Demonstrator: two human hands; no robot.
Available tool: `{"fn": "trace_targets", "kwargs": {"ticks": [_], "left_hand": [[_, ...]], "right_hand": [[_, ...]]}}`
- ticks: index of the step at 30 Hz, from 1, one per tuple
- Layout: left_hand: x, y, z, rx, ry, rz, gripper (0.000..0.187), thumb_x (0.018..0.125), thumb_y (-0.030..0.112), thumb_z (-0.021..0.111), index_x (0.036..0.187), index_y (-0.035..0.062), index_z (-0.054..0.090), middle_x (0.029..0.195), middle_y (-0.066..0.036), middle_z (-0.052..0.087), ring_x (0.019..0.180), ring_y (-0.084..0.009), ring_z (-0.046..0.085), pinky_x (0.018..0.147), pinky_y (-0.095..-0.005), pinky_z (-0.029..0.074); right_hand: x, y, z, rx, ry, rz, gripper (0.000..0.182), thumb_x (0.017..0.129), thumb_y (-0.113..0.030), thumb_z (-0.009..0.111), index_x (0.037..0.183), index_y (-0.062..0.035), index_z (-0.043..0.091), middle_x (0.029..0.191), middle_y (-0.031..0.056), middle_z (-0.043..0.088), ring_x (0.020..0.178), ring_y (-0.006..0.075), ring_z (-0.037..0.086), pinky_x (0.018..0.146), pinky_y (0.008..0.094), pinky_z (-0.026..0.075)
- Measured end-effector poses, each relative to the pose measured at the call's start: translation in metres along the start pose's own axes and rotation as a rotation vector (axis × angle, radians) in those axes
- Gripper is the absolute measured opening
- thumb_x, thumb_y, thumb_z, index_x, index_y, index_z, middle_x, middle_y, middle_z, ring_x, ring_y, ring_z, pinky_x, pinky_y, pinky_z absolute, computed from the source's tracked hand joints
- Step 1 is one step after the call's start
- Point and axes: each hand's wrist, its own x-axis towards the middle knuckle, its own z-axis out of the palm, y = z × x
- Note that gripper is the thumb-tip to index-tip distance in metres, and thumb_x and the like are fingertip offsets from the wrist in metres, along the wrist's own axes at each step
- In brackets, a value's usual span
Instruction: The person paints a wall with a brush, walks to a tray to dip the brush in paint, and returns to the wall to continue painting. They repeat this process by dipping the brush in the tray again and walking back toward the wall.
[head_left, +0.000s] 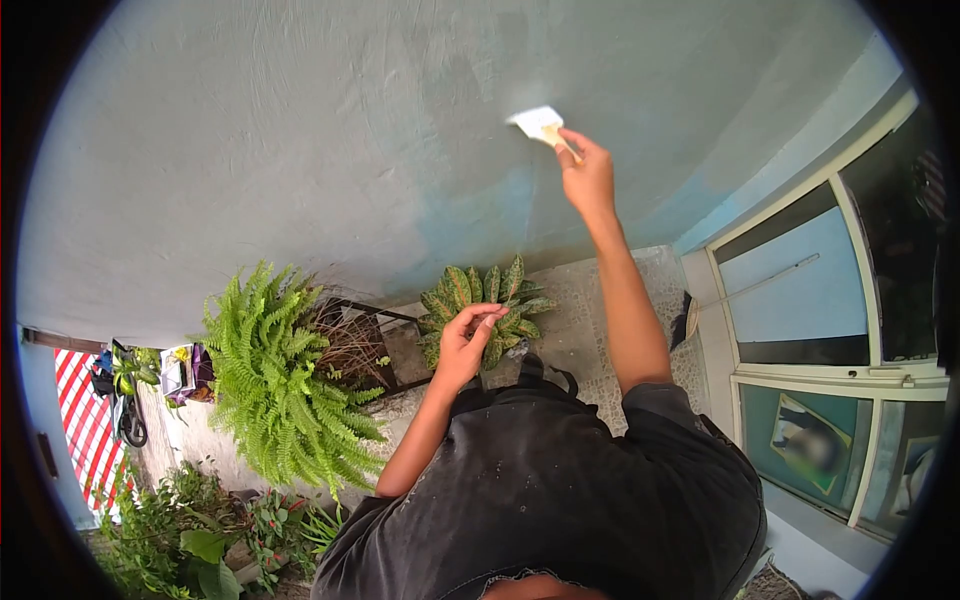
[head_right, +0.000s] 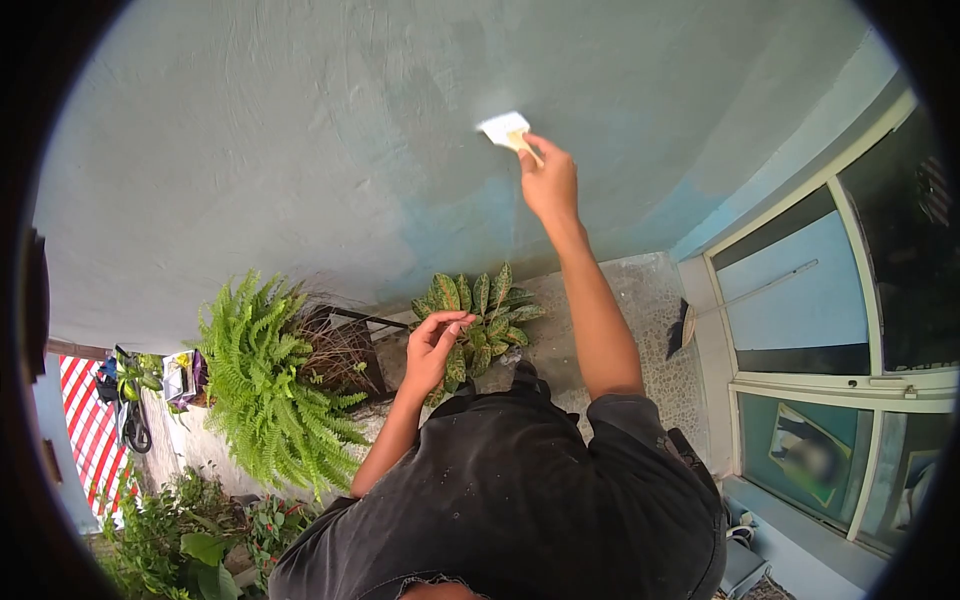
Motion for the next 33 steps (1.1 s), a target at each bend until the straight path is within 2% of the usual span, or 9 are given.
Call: {"fn": "trace_targets", "kwargs": {"ticks": [3, 6, 10, 12, 16, 21, 24, 29, 33], "left_hand": [[0.002, -0.001, 0.001, -0.012, -0.001, 0.023, 0.021, 0.099, 0.007, 0.054, 0.117, -0.002, 0.06, 0.113, -0.013, 0.068, 0.106, -0.0164, 0.062, 0.093, -0.0303, 0.046], [0.0, 0.001, 0.003, -0.002, -0.005, 0.009, 0.021, 0.099, 0.008, 0.054, 0.117, -0.0019, 0.06, 0.113, -0.013, 0.068, 0.107, -0.0163, 0.062, 0.092, -0.0298, 0.046], [0.002, -0.002, 0.001, -0.009, -0.003, 0.008, 0.021, 0.099, 0.008, 0.054, 0.117, -0.0022, 0.06, 0.113, -0.013, 0.068, 0.108, -0.0169, 0.062, 0.092, -0.0298, 0.047], [0.002, -0.003, 0.001, -0.012, 0.007, 0.01, 0.021, 0.099, 0.008, 0.054, 0.117, -0.0023, 0.06, 0.113, -0.013, 0.068, 0.108, -0.0171, 0.062, 0.092, -0.03, 0.047], [0.0, -0.002, -0.002, 0.005, 0.028, 0.008, 0.021, 0.099, 0.008, 0.054, 0.117, -0.0025, 0.06, 0.113, -0.013, 0.068, 0.108, -0.0177, 0.063, 0.094, -0.0306, 0.046], [-0.002, 0.002, -0.004, 0.016, 0.023, 0.0, 0.021, 0.099, 0.007, 0.054, 0.117, -0.0026, 0.06, 0.113, -0.013, 0.068, 0.108, -0.0178, 0.062, 0.095, -0.0313, 0.046], [0.0, 0.001, -0.01, 0.058, 0.021, 0.023, 0.021, 0.099, 0.008, 0.054, 0.116, -0.0025, 0.06, 0.113, -0.013, 0.068, 0.108, -0.0176, 0.062, 0.094, -0.0312, 0.046], [-0.001, -0.002, -0.021, 0.119, 0.06, 0.05, 0.024, 0.099, 0.014, 0.056, 0.117, -0.0002, 0.062, 0.112, -0.01, 0.07, 0.102, -0.0146, 0.064, 0.09, -0.0289, 0.048], [0.001, 0.006, -0.024, 0.107, 0.065, 0.025, 0.021, 0.099, 0.009, 0.054, 0.116, -0.0019, 0.06, 0.112, -0.011, 0.068, 0.107, -0.0159, 0.062, 0.093, -0.0297, 0.046]], "right_hand": [[0.001, -0.054, -0.017, 0.178, 0.195, -0.338, 0.028, 0.093, -0.011, 0.06, 0.119, -0.0017, 0.066, 0.099, 0.0222, 0.07, 0.09, 0.0249, 0.07, 0.077, 0.034, 0.052], [0.006, -0.099, -0.029, 0.318, 0.266, -0.368, 0.03, 0.094, -0.011, 0.06, 0.121, -0.0004, 0.064, 0.099, 0.021, 0.071, 0.087, 0.0205, 0.069, 0.073, 0.0339, 0.052], [0.023, -0.062, 0.009, 0.164, 0.2, -0.347, 0.031, 0.094, -0.01, 0.059, 0.123, 0.0013, 0.062, 0.099, 0.0208, 0.07, 0.079, 0.0237, 0.069, 0.07, 0.0351, 0.052], [0.019, 0.0, 0.047, 0.108, 0.289, -0.568, 0.031, 0.095, -0.011, 0.057, 0.124, -0.0003, 0.061, 0.101, 0.0232, 0.069, 0.078, 0.0298, 0.069, 0.069, 0.0373, 0.051], [-0.042, 0.077, 0.079, 0.082, 0.079, -0.155, 0.033, 0.095, -0.01, 0.056, 0.127, -0.0037, 0.059, 0.106, 0.0268, 0.066, 0.094, 0.043, 0.065, 0.078, 0.0434, 0.052], [-0.095, 0.188, 0.107, -0.14, -0.041, 0.094, 0.033, 0.091, -0.011, 0.058, 0.124, -0.0069, 0.061, 0.111, 0.0236, 0.066, 0.104, 0.0427, 0.061, 0.089, 0.0466, 0.048], [-0.095, 0.188, 0.099, -0.307, -0.177, 0.268, 0.031, 0.091, -0.012, 0.06, 0.12, -0.0053, 0.064, 0.113, 0.0224, 0.066, 0.108, 0.0383, 0.063, 0.092, 0.0427, 0.049], [-0.026, 0.072, 0.06, -0.169, -0.067, 0.054, 0.031, 0.088, -0.014, 0.062, 0.117, -0.0046, 0.066, 0.106, 0.0239, 0.067, 0.102, 0.0412, 0.064, 0.089, 0.0453, 0.05], [-0.012, -0.026, 0.008, 0.002, -0.036, -0.018, 0.031, 0.091, -0.014, 0.062, 0.119, -0.0025, 0.065, 0.104, 0.0221, 0.069, 0.094, 0.0338, 0.068, 0.082, 0.0393, 0.051]]}}
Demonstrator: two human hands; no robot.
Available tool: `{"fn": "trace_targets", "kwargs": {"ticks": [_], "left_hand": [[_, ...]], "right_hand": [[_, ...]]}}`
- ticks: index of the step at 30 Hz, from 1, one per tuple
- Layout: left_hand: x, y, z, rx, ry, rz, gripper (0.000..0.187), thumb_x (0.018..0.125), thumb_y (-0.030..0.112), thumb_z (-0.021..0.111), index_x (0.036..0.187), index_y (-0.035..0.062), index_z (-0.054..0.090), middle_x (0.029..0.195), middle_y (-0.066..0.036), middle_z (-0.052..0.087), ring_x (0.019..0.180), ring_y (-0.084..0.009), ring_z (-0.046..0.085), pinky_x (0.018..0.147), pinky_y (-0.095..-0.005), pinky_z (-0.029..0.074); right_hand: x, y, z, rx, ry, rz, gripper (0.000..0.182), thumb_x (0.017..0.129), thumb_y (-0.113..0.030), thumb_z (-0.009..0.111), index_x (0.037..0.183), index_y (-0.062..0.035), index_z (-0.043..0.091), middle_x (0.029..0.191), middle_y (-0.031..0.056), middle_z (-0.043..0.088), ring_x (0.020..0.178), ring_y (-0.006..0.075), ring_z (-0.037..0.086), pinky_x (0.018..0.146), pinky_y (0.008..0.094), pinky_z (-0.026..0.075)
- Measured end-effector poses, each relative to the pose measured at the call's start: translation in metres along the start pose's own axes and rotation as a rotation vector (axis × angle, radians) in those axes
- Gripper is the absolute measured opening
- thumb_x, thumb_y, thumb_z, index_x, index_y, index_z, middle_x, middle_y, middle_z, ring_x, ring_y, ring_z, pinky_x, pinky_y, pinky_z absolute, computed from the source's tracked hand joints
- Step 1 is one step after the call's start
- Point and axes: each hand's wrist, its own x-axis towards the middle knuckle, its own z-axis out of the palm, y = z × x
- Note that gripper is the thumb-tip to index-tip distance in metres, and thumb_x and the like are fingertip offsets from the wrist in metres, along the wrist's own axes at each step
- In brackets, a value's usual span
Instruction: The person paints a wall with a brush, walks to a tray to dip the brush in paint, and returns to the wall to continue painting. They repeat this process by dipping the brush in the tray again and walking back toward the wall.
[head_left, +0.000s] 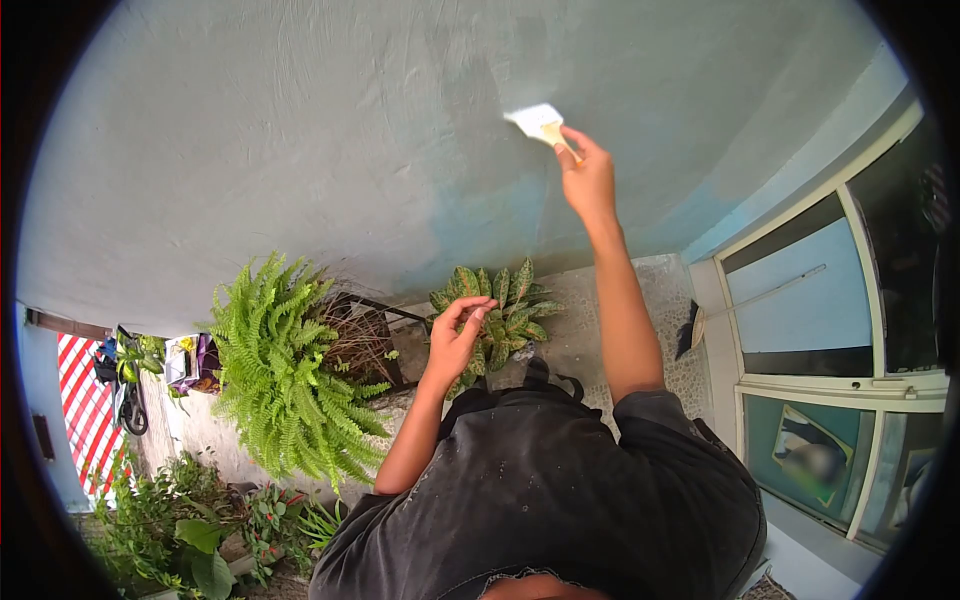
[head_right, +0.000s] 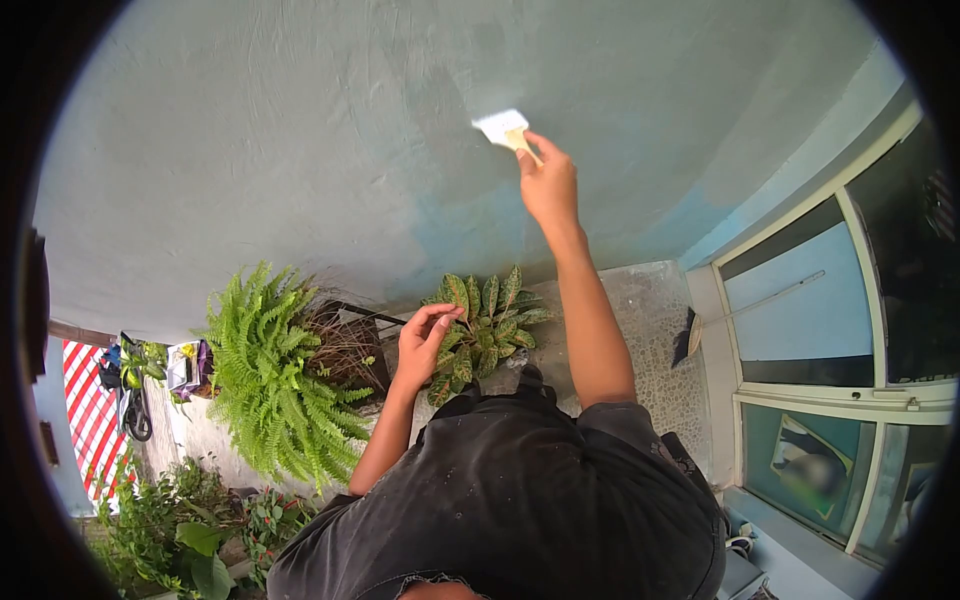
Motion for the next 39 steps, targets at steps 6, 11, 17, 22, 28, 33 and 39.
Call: {"fn": "trace_targets", "kwargs": {"ticks": [6, 11, 17, 22, 28, 33, 39], "left_hand": [[0.003, -0.011, -0.008, 0.041, 0.037, 0.01, 0.022, 0.099, 0.013, 0.056, 0.116, 0.0001, 0.062, 0.112, -0.01, 0.07, 0.102, -0.0149, 0.064, 0.089, -0.0284, 0.047], [-0.001, -0.007, -0.007, 0.044, 0.052, 0.029, 0.022, 0.098, 0.012, 0.056, 0.115, -0.0005, 0.062, 0.111, -0.01, 0.07, 0.102, -0.0149, 0.064, 0.089, -0.0285, 0.047], [-0.01, -0.013, -0.009, 0.067, 0.067, 0.015, 0.022, 0.098, 0.013, 0.056, 0.115, -0.0006, 0.062, 0.111, -0.011, 0.07, 0.1, -0.0136, 0.064, 0.087, -0.0281, 0.048], [-0.022, -0.023, -0.011, 0.05, 0.095, -0.011, 0.024, 0.098, 0.015, 0.056, 0.116, -0.0005, 0.062, 0.111, -0.011, 0.07, 0.093, -0.0117, 0.063, 0.083, -0.0274, 0.048], [-0.039, -0.022, -0.016, 0.114, 0.085, -0.08, 0.022, 0.099, 0.009, 0.053, 0.117, -0.0023, 0.06, 0.114, -0.011, 0.069, 0.105, -0.0145, 0.063, 0.09, -0.0277, 0.047], [-0.062, -0.019, -0.027, 0.099, 0.169, -0.096, 0.024, 0.098, 0.013, 0.056, 0.115, -0.0015, 0.062, 0.108, -0.01, 0.071, 0.092, -0.0125, 0.064, 0.082, -0.0277, 0.049], [-0.102, -0.017, -0.068, 0.073, 0.329, 0.034, 0.023, 0.098, 0.012, 0.056, 0.114, -0.0022, 0.062, 0.11, -0.011, 0.07, 0.093, -0.0128, 0.065, 0.082, -0.0274, 0.05]], "right_hand": [[-0.004, 0.014, 0.015, 0.244, 0.139, -0.221, 0.029, 0.095, -0.013, 0.06, 0.121, -0.0013, 0.063, 0.104, 0.0204, 0.071, 0.089, 0.0259, 0.07, 0.075, 0.0337, 0.052], [-0.02, 0.123, 0.078, 0.11, 0.226, -0.313, 0.028, 0.096, -0.013, 0.058, 0.122, -0.0026, 0.06, 0.105, 0.023, 0.068, 0.092, 0.0395, 0.068, 0.075, 0.0399, 0.053], [-0.079, 0.205, 0.106, -0.029, 0.122, -0.024, 0.032, 0.097, -0.019, 0.057, 0.127, -0.0086, 0.056, 0.105, 0.023, 0.067, 0.096, 0.044, 0.064, 0.079, 0.0468, 0.05], [-0.114, 0.239, 0.099, -0.163, -0.014, 0.198, 0.03, 0.097, -0.021, 0.056, 0.126, -0.0126, 0.057, 0.105, 0.023, 0.067, 0.098, 0.044, 0.062, 0.082, 0.0488, 0.049], [-0.163, 0.268, 0.085, -0.165, -0.207, 0.348, 0.033, 0.091, -0.019, 0.062, 0.123, -0.0101, 0.058, 0.103, 0.0217, 0.068, 0.096, 0.0388, 0.065, 0.08, 0.0452, 0.051], [-0.233, 0.198, 0.087, 0.045, -0.307, 0.242, 0.049, 0.087, -0.004, 0.065, 0.132, -0.0084, 0.046, 0.095, 0.0166, 0.068, 0.087, 0.0244, 0.067, 0.076, 0.0348, 0.05], [-0.277, 0.109, 0.107, 0.503, -0.382, 0.129, 0.043, 0.094, 0.002, 0.056, 0.134, 0.0008, 0.041, 0.106, 0.0153, 0.067, 0.085, 0.0129, 0.062, 0.071, 0.0263, 0.048]]}}
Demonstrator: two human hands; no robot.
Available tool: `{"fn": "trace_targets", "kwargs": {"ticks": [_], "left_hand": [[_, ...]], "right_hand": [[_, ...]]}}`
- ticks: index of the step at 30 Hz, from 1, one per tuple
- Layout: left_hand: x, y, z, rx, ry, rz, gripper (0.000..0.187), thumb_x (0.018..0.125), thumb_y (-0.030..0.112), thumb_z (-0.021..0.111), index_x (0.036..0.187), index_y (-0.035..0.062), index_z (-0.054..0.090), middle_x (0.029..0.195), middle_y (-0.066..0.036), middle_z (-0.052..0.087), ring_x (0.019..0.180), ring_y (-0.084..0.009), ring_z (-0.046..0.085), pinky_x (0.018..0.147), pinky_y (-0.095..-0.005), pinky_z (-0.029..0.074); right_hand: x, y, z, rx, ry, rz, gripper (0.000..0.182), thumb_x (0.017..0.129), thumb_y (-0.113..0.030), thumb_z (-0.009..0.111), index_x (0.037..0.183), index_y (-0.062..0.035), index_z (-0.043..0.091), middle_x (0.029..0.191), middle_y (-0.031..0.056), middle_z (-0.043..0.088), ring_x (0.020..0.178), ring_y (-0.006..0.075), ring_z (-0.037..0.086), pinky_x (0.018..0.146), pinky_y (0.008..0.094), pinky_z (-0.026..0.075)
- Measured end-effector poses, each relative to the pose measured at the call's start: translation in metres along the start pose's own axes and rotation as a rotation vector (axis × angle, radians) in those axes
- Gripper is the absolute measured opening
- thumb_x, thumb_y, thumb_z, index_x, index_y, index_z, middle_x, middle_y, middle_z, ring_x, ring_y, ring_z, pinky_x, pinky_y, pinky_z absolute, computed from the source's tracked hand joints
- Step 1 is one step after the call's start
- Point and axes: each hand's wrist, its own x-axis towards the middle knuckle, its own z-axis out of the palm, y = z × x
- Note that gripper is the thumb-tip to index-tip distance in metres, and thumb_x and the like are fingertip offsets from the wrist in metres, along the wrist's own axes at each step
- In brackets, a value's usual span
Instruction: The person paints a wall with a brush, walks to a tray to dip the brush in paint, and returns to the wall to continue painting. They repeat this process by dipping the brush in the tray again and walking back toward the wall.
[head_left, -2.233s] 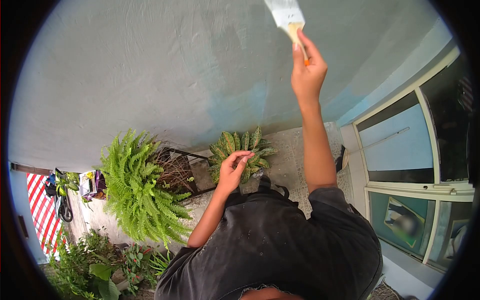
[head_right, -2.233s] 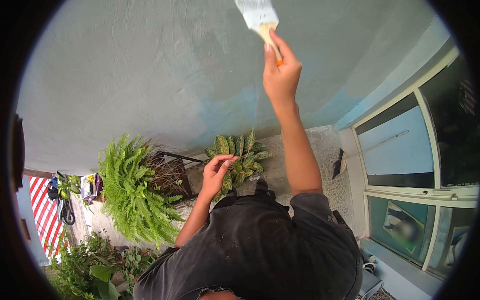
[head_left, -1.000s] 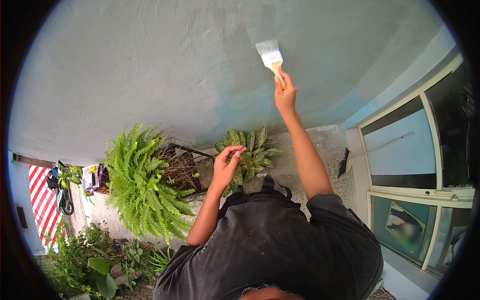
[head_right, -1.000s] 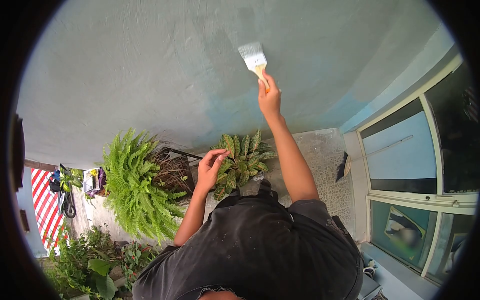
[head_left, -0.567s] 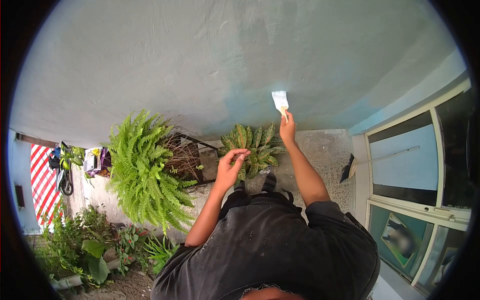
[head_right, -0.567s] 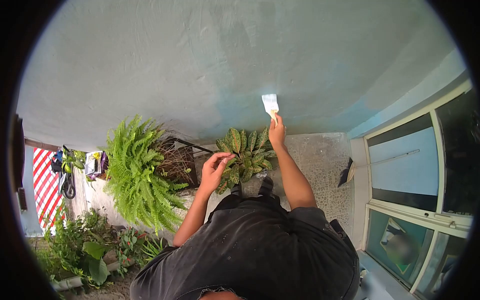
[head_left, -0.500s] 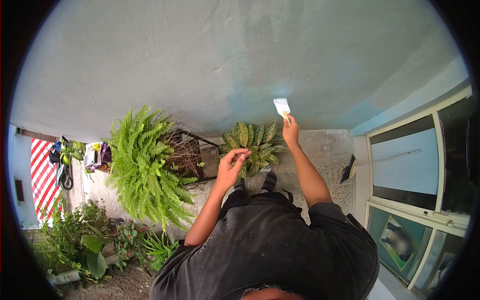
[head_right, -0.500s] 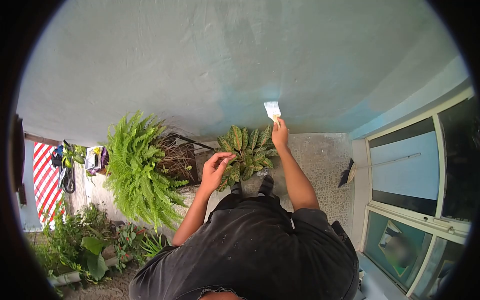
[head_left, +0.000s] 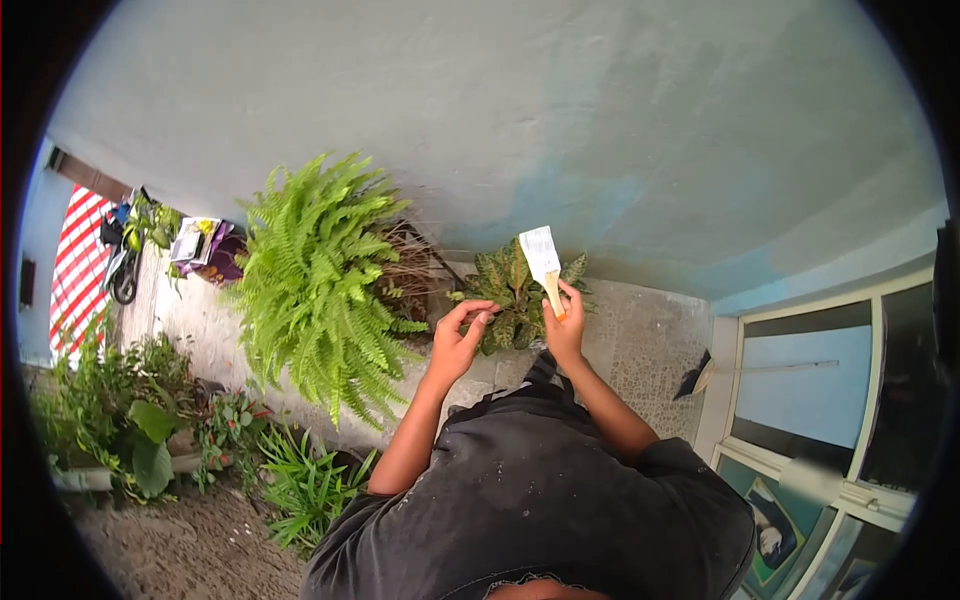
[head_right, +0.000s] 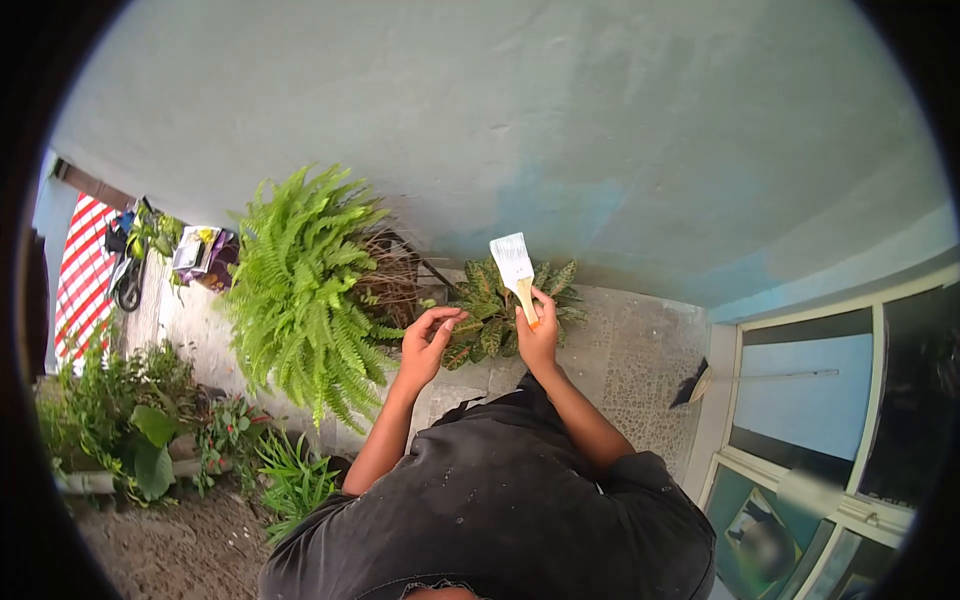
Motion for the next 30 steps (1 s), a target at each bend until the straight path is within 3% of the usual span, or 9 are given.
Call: {"fn": "trace_targets", "kwargs": {"ticks": [2, 4, 6, 12, 14, 18, 22, 27, 30], "left_hand": [[-0.015, 0.006, -0.026, -0.04, 0.037, -0.08, 0.021, 0.097, 0.009, 0.055, 0.112, -0.0024, 0.063, 0.109, -0.011, 0.07, 0.095, -0.0144, 0.065, 0.083, -0.0273, 0.049], [-0.035, 0.014, -0.056, -0.027, 0.018, 0.091, 0.02, 0.098, 0.007, 0.055, 0.113, -0.003, 0.061, 0.113, -0.013, 0.066, 0.109, -0.021, 0.062, 0.094, -0.0329, 0.047], [-0.059, 0.022, -0.088, -0.014, 0.085, 0.169, 0.018, 0.097, 0.005, 0.054, 0.111, -0.0027, 0.062, 0.113, -0.015, 0.066, 0.108, -0.0229, 0.063, 0.095, -0.0346, 0.047], [-0.138, 0.021, -0.189, -0.015, 0.441, 0.144, 0.018, 0.096, 0.005, 0.054, 0.11, -0.0018, 0.063, 0.108, -0.014, 0.069, 0.101, -0.0197, 0.065, 0.091, -0.0324, 0.048], [-0.172, 0.02, -0.221, 0.015, 0.524, 0.141, 0.018, 0.097, 0.006, 0.054, 0.111, -0.001, 0.063, 0.109, -0.013, 0.069, 0.101, -0.0195, 0.065, 0.089, -0.0318, 0.048], [-0.239, 0.01, -0.27, 0.058, 0.686, 0.121, 0.019, 0.098, 0.007, 0.054, 0.113, -0.0002, 0.062, 0.11, -0.013, 0.069, 0.101, -0.0187, 0.064, 0.088, -0.0309, 0.048], [-0.297, 0.008, -0.297, 0.022, 0.863, 0.083, 0.019, 0.097, 0.006, 0.053, 0.111, -0.002, 0.062, 0.109, -0.013, 0.069, 0.102, -0.0188, 0.064, 0.093, -0.0317, 0.048], [-0.335, 0.007, -0.319, 0.031, 1.021, 0.06, 0.019, 0.097, 0.006, 0.054, 0.111, -0.0022, 0.063, 0.108, -0.013, 0.069, 0.103, -0.0191, 0.065, 0.092, -0.0315, 0.048], [-0.346, 0.001, -0.336, 0.028, 1.097, 0.054, 0.018, 0.097, 0.005, 0.054, 0.111, -0.0016, 0.063, 0.108, -0.013, 0.069, 0.103, -0.0193, 0.065, 0.092, -0.0312, 0.048]], "right_hand": [[0.008, -0.018, 0.024, 0.016, -0.052, -0.025, 0.042, 0.095, 0.003, 0.054, 0.134, 0.0024, 0.04, 0.111, 0.017, 0.066, 0.087, 0.0102, 0.061, 0.069, 0.0225, 0.047], [0.018, -0.037, 0.055, 0.019, -0.08, -0.214, 0.043, 0.094, 0.004, 0.055, 0.135, 0.0026, 0.04, 0.112, 0.0173, 0.066, 0.083, 0.0076, 0.059, 0.066, 0.0209, 0.045], [0.022, -0.06, 0.085, 0.041, -0.12, -0.203, 0.044, 0.094, 0.004, 0.055, 0.135, 0.0028, 0.04, 0.112, 0.0169, 0.066, 0.082, 0.0068, 0.058, 0.066, 0.0205, 0.045], [-0.02, -0.121, 0.185, 0.174, -0.29, -0.126, 0.043, 0.093, 0.003, 0.057, 0.133, 0.0028, 0.039, 0.111, 0.0155, 0.066, 0.076, 0.004, 0.053, 0.063, 0.0194, 0.041], [-0.048, -0.128, 0.221, 0.221, -0.366, -0.09, 0.043, 0.093, 0.002, 0.058, 0.133, 0.0001, 0.041, 0.109, 0.0139, 0.067, 0.067, 0.0014, 0.048, 0.056, 0.018, 0.038], [-0.099, -0.119, 0.284, 0.209, -0.526, -0.188, 0.044, 0.092, 0.005, 0.057, 0.133, 0.0014, 0.039, 0.111, 0.0147, 0.066, 0.079, 0.0043, 0.054, 0.067, 0.0195, 0.043], [-0.138, -0.124, 0.336, 0.21, -0.756, -0.067, 0.043, 0.092, 0.006, 0.057, 0.132, 0.0016, 0.041, 0.111, 0.0147, 0.066, 0.08, 0.0044, 0.055, 0.068, 0.0194, 0.043], [-0.166, -0.13, 0.407, 0.246, -1.032, 0.075, 0.042, 0.092, 0.0, 0.06, 0.131, -0.003, 0.042, 0.088, 0.0056, 0.063, 0.052, 0.0025, 0.042, 0.044, 0.0188, 0.032], [-0.179, -0.122, 0.454, 0.279, -1.124, 0.209, 0.04, 0.093, -0.002, 0.06, 0.129, -0.0033, 0.042, 0.084, 0.0042, 0.061, 0.052, 0.0029, 0.042, 0.044, 0.0192, 0.032]]}}
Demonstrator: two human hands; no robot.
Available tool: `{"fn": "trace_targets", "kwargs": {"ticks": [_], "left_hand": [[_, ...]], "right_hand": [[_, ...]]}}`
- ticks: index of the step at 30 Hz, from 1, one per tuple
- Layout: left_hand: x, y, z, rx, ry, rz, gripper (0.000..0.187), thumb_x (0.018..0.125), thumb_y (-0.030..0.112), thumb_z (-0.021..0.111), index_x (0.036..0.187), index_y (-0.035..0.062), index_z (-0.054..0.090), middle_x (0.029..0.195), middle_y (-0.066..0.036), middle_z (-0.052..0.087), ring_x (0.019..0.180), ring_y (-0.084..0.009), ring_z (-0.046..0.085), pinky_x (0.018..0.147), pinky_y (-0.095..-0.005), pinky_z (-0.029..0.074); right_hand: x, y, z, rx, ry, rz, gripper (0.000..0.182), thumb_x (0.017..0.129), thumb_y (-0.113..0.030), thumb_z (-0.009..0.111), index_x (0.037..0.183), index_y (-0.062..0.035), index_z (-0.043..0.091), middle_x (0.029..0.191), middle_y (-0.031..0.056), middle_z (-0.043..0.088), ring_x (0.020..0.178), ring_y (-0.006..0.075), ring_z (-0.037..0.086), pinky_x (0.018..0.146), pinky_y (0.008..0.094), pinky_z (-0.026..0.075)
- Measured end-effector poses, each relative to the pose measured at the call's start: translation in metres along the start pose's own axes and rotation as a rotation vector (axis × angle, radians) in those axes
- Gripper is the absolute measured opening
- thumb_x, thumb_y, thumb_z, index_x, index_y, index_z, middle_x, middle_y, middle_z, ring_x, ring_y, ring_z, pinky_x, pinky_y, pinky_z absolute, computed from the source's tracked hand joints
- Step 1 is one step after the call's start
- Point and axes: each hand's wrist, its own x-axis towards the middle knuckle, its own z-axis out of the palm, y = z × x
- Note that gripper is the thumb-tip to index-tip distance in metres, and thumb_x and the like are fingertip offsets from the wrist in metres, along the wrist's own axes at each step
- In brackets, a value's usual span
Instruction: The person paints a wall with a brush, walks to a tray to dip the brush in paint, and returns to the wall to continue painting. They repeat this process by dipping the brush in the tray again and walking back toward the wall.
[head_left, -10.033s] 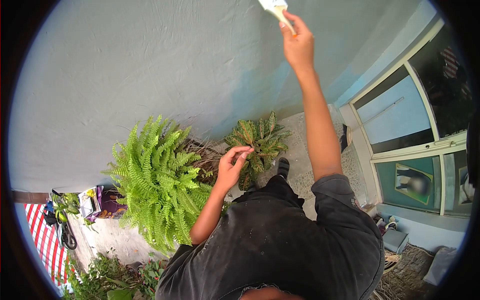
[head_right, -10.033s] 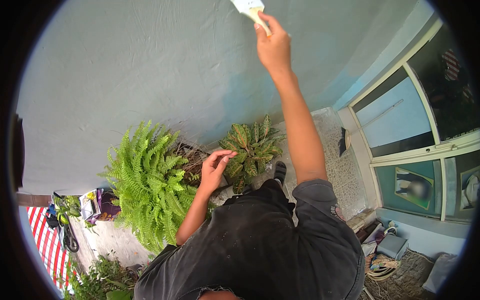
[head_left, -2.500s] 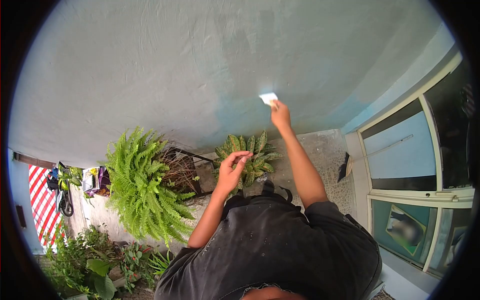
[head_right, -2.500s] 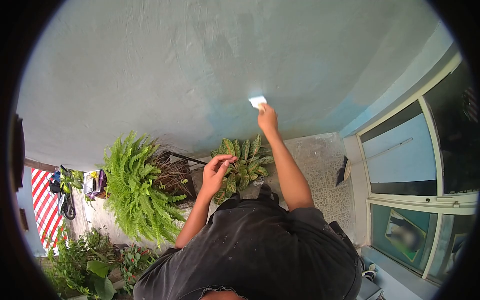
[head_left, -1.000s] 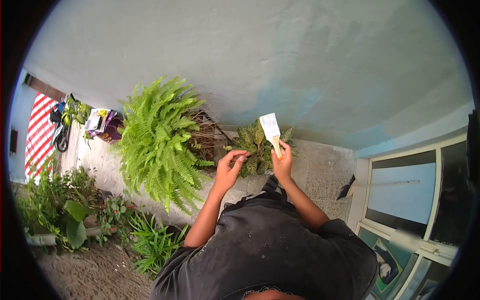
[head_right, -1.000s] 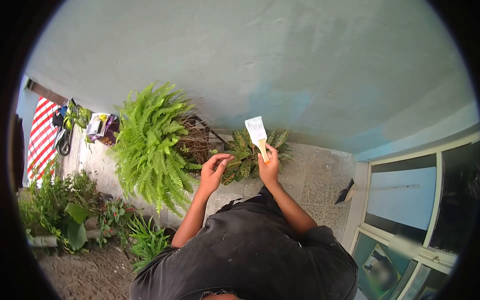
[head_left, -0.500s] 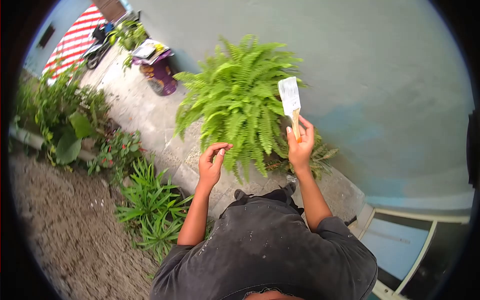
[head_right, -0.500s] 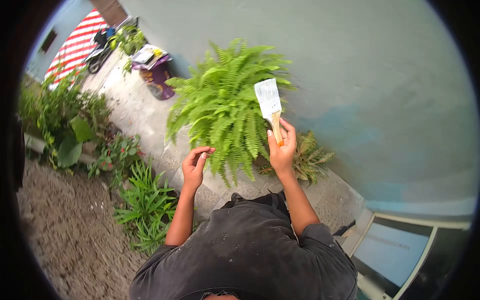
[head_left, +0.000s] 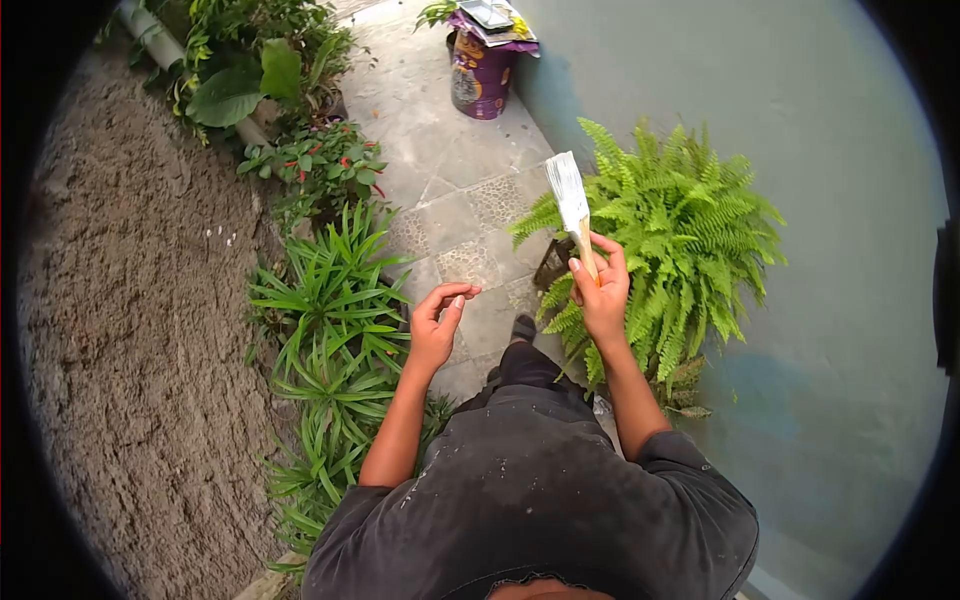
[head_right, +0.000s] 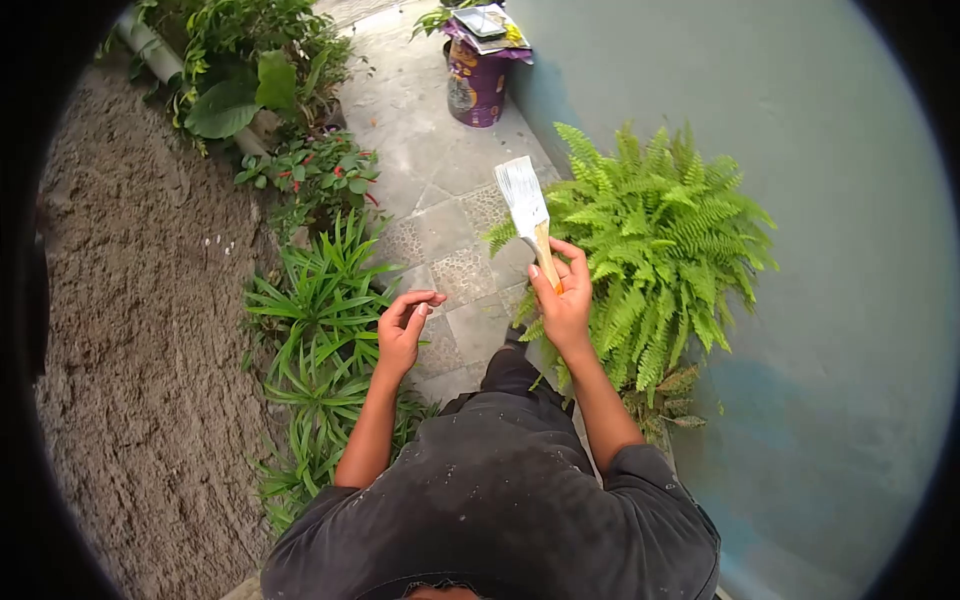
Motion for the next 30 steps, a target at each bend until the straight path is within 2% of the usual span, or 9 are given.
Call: {"fn": "trace_targets", "kwargs": {"ticks": [5, 8, 16, 20, 23, 25, 28, 29, 30], "left_hand": [[0.039, -0.015, -0.025, 0.003, 0.057, -0.025, 0.018, 0.096, 0.004, 0.054, 0.112, -0.0028, 0.061, 0.11, -0.014, 0.068, 0.104, -0.0203, 0.064, 0.095, -0.0332, 0.047], [0.078, -0.019, -0.037, 0.045, 0.1, 0.006, 0.018, 0.096, 0.005, 0.054, 0.11, -0.0015, 0.063, 0.108, -0.013, 0.07, 0.102, -0.0193, 0.066, 0.09, -0.0311, 0.049], [0.185, -0.031, -0.061, 0.058, 0.088, -0.012, 0.019, 0.097, 0.006, 0.054, 0.113, -0.0011, 0.062, 0.11, -0.012, 0.069, 0.104, -0.0183, 0.064, 0.092, -0.0311, 0.047], [0.221, -0.036, -0.072, 0.064, 0.125, -0.052, 0.019, 0.096, 0.006, 0.055, 0.112, -0.0023, 0.062, 0.109, -0.013, 0.069, 0.103, -0.0185, 0.064, 0.093, -0.0318, 0.047], [0.251, -0.053, -0.086, 0.013, 0.106, -0.061, 0.019, 0.097, 0.006, 0.055, 0.112, -0.0031, 0.062, 0.109, -0.014, 0.068, 0.103, -0.0187, 0.064, 0.094, -0.0321, 0.047], [0.274, -0.063, -0.098, 0.026, 0.109, -0.059, 0.019, 0.096, 0.007, 0.055, 0.111, -0.0018, 0.064, 0.107, -0.012, 0.07, 0.1, -0.0179, 0.066, 0.087, -0.0297, 0.05], [0.314, -0.074, -0.12, -0.004, 0.098, -0.068, 0.019, 0.096, 0.007, 0.055, 0.111, -0.0014, 0.064, 0.108, -0.012, 0.07, 0.1, -0.0175, 0.066, 0.087, -0.0291, 0.049], [0.328, -0.077, -0.131, -0.009, 0.069, -0.094, 0.019, 0.097, 0.005, 0.054, 0.113, -0.0036, 0.061, 0.109, -0.014, 0.068, 0.103, -0.0187, 0.063, 0.094, -0.0313, 0.047], [0.343, -0.079, -0.141, -0.009, 0.059, -0.092, 0.019, 0.097, 0.005, 0.054, 0.113, -0.0036, 0.061, 0.109, -0.014, 0.068, 0.103, -0.0187, 0.063, 0.094, -0.0313, 0.047]], "right_hand": [[0.068, 0.04, 0.035, 0.088, -0.088, 0.119, 0.036, 0.094, -0.004, 0.059, 0.126, -0.0022, 0.043, 0.069, 0.0006, 0.053, 0.047, 0.0041, 0.04, 0.042, 0.0191, 0.031], [0.111, 0.063, 0.044, 0.085, -0.145, 0.173, 0.034, 0.095, -0.005, 0.059, 0.125, -0.0018, 0.044, 0.067, 0.001, 0.053, 0.047, 0.0044, 0.04, 0.042, 0.0193, 0.031], [0.223, 0.076, 0.059, 0.102, -0.19, 0.218, 0.024, 0.098, -0.01, 0.054, 0.119, -0.002, 0.047, 0.063, 0.0047, 0.056, 0.044, 0.0061, 0.04, 0.041, 0.0207, 0.031], [0.264, 0.086, 0.063, 0.178, -0.135, 0.219, 0.023, 0.1, -0.014, 0.053, 0.118, -0.0009, 0.048, 0.064, 0.0066, 0.058, 0.043, 0.0051, 0.04, 0.04, 0.0202, 0.032], [0.29, 0.092, 0.072, 0.123, -0.064, 0.231, 0.019, 0.101, -0.016, 0.05, 0.114, -0.0013, 0.052, 0.066, 0.0036, 0.054, 0.043, 0.0051, 0.039, 0.04, 0.0205, 0.033], [0.307, 0.099, 0.08, 0.106, 0.02, 0.255, 0.018, 0.101, -0.015, 0.05, 0.111, -0.0016, 0.054, 0.068, 0.0003, 0.051, 0.044, 0.0047, 0.037, 0.04, 0.0209, 0.033], [0.336, 0.113, 0.089, 0.067, 0.07, 0.3, 0.017, 0.099, -0.013, 0.052, 0.11, -0.0011, 0.055, 0.069, -0.0001, 0.051, 0.044, 0.0044, 0.036, 0.041, 0.0211, 0.033], [0.347, 0.12, 0.093, 0.03, 0.084, 0.296, 0.018, 0.098, -0.011, 0.054, 0.112, -0.0004, 0.055, 0.069, -0.0006, 0.051, 0.045, 0.004, 0.036, 0.042, 0.0213, 0.033], [0.358, 0.124, 0.1, 0.031, 0.093, 0.291, 0.018, 0.098, -0.011, 0.054, 0.112, -0.0004, 0.055, 0.069, -0.0006, 0.051, 0.045, 0.004, 0.036, 0.042, 0.0213, 0.033]]}}
